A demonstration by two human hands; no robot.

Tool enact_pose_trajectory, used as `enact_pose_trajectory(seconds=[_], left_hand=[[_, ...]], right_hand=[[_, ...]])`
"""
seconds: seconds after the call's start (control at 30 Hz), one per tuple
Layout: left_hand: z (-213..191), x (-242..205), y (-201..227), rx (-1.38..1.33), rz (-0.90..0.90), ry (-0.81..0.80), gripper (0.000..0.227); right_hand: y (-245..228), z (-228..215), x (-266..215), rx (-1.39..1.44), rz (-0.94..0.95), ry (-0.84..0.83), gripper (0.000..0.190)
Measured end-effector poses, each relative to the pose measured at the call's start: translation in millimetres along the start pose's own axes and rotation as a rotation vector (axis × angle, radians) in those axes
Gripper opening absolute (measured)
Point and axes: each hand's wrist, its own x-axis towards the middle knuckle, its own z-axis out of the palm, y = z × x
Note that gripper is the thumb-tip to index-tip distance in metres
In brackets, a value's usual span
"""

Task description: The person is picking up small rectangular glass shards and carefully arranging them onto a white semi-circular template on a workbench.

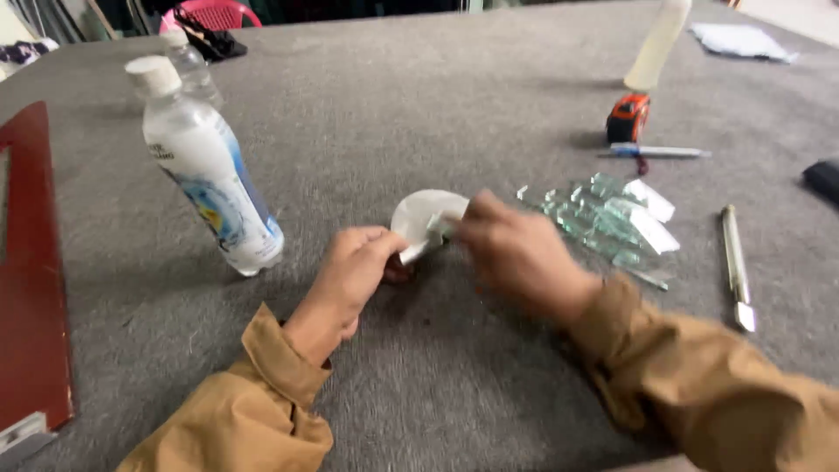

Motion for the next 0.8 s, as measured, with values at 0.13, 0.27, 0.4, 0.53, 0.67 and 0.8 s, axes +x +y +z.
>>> enact_pose_trajectory(seconds=[0.13, 0.27, 0.4, 0.53, 0.67, 0.8], left_hand=[[7.6, 0.8, 11.4, 0.036, 0.013, 0.014, 0.030], [5.2, -4.6, -8.5, 0.070, -0.021, -0.031, 0.028], [2.5, 26.3, -29.6, 0.038, 0.021, -0.002, 0.023], [2.7, 25.3, -3.0, 0.078, 0.030, 0.019, 0.029], [1.6, 23.2, -27.5, 0.055, -0.007, -0.100, 0.024], [-5.3, -5.0, 17.0, -0.026, -0.012, -0.111, 0.022]], right_hand=[[6.0, -10.4, 7.7, -0.020, 0.033, -0.087, 0.019], [1.2, 0.1, -8.4, -0.071, 0.028, -0.124, 0.019], [8.4, 2.2, 4.6, -0.090, -0.094, -0.161, 0.019], [20.2, -10.3, 15.7, -0.020, -0.139, -0.047, 0.024], [10.8, -12.9, -5.9, 0.207, 0.164, 0.062, 0.022], [-8.9, -20.5, 10.5, 0.651, 0.532, 0.106, 0.024]])
